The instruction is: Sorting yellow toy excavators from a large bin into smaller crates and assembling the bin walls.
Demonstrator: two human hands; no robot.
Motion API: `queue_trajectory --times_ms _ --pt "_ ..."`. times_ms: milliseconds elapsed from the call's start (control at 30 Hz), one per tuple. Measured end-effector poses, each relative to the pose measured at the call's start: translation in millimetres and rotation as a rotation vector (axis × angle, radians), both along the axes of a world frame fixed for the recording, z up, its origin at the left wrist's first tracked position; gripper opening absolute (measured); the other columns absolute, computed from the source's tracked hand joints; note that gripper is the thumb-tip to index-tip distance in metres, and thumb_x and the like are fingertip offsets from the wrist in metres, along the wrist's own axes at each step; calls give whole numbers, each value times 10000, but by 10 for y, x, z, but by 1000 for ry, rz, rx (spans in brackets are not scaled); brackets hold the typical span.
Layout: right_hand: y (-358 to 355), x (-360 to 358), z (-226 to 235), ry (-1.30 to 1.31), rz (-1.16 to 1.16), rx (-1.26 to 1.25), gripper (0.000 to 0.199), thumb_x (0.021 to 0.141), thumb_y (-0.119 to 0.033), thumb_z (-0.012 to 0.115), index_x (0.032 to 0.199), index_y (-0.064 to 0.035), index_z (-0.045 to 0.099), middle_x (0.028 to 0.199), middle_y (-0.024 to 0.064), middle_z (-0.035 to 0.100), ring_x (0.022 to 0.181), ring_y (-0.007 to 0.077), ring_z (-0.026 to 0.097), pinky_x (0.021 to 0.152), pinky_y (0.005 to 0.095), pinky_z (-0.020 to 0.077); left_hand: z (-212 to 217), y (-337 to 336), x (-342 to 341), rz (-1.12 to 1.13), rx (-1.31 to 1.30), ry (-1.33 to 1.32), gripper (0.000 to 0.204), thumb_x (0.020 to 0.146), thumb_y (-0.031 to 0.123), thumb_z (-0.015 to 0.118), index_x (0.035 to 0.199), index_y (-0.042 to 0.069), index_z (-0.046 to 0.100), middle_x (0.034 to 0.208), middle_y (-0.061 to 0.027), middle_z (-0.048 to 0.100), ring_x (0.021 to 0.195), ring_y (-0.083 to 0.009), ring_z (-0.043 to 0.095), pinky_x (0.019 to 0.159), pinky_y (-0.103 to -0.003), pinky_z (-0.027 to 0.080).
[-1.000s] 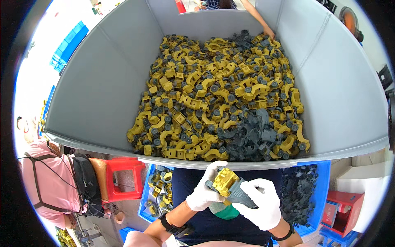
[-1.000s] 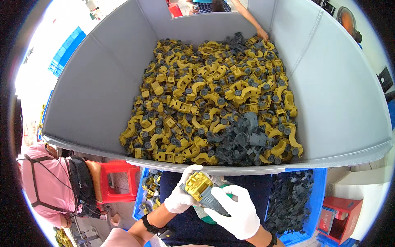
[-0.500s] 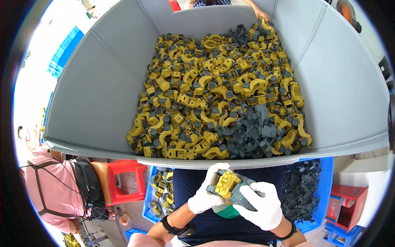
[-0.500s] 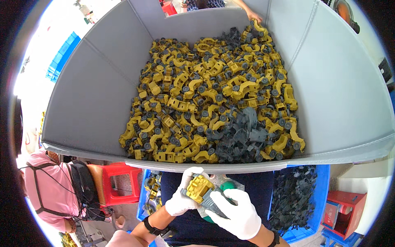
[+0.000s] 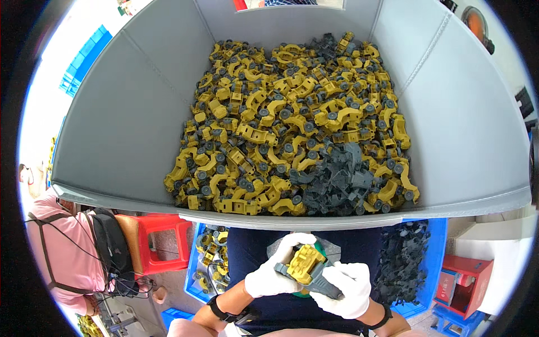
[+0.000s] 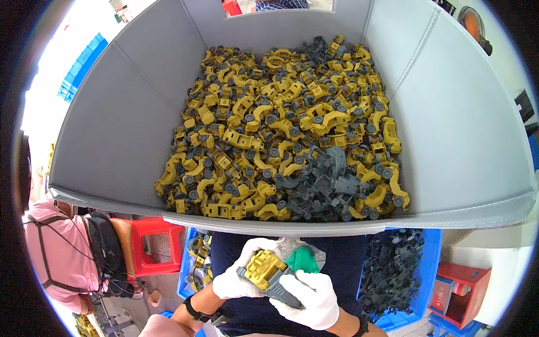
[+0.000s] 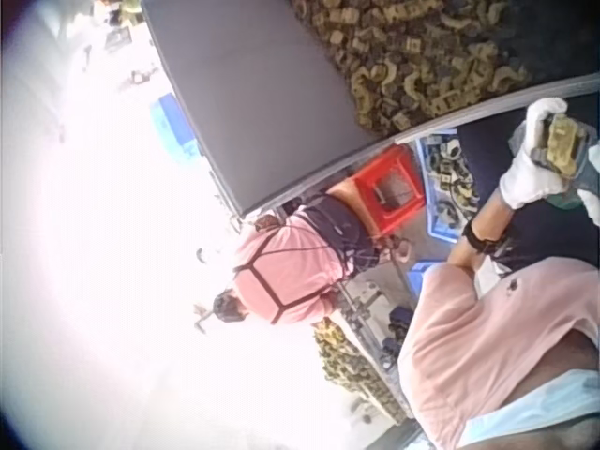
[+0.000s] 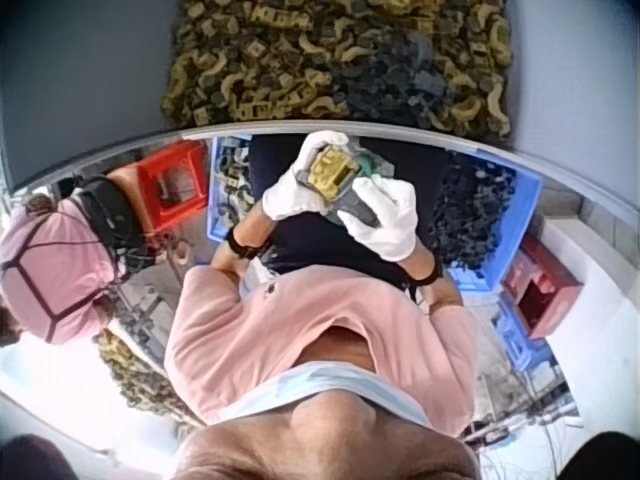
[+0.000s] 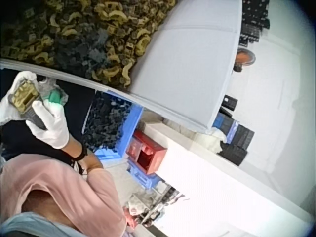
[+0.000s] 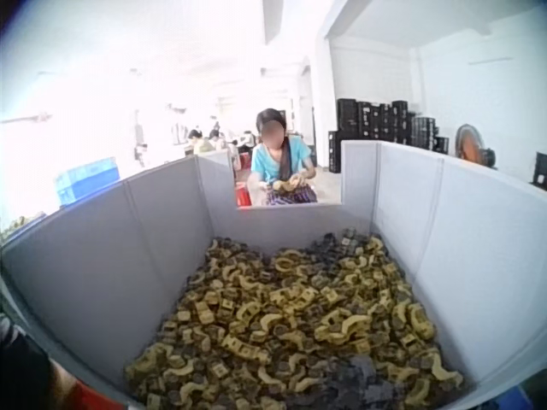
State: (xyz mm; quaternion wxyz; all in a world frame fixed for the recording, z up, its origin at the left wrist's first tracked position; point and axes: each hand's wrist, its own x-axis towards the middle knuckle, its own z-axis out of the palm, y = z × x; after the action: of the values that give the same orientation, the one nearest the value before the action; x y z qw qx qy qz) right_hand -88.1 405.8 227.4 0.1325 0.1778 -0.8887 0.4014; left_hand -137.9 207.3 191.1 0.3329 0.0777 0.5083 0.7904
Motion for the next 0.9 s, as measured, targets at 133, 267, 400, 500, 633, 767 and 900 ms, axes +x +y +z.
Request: queue_trajectory --times_ms 133,267,400,500,633,767,900 --pt "-36 161 -92 -58 -103 -51 563 487 -250 893 985 -111 669 967 93 595 853 277 566 720 377 474 18 -38 -41 -128 -73 168 944 588 -7 812 1387 151 335 1311 -69 415 1250 -217 416 1083 -363 313" --pt "10 123 -33 -131 -107 -106 534 526 -205 889 1010 -107 687 976 100 606 841 262 587 703 333 500 135 -36 -31 -79 -38 107 879 586 -34 704 1388 102 374 1284 -95 445 1215 -224 452 1059 -338 336" --pt "60 42 -13 -81 61 -82 509 525 -193 883 988 -111 690 989 94 610 864 266 592 722 348 499 145 -81 29 -83 -75 206 905 583 -42 729 1396 110 360 1287 -92 437 1219 -223 445 1052 -344 340" --pt "-29 192 -91 -186 -54 -334 431 576 -160 870 957 -99 678 1007 65 612 878 273 598 769 362 491 150 3 169 -32 37 6 951 593 43 822 1396 140 321 1328 -64 427 1260 -210 422 1070 -369 341" --pt "-103 90 -246 -36 -46 -247 544 594 -152 860 1077 -68 625 1050 114 606 949 290 585 822 388 480 148 73 236 120 -3 -86 993 582 13 735 1447 124 260 1341 -82 401 1310 -211 388 1094 -357 319" --pt "-133 -117 -375 -206 -31 -424 478 667 -99 783 1099 -37 589 1075 160 572 975 344 570 861 427 470 102 127 163 208 190 -343 1016 612 -11 730 1485 144 233 1356 -64 438 1289 -224 433 1082 -368 355" --pt "-280 -280 -254 -179 -26 -443 371 813 -24 601 1170 -9 503 1194 224 500 1077 355 518 953 444 419 -319 184 400 400 -101 -371 476 871 217 462 1315 45 491 1185 -89 622 1074 -205 606 959 -372 468"
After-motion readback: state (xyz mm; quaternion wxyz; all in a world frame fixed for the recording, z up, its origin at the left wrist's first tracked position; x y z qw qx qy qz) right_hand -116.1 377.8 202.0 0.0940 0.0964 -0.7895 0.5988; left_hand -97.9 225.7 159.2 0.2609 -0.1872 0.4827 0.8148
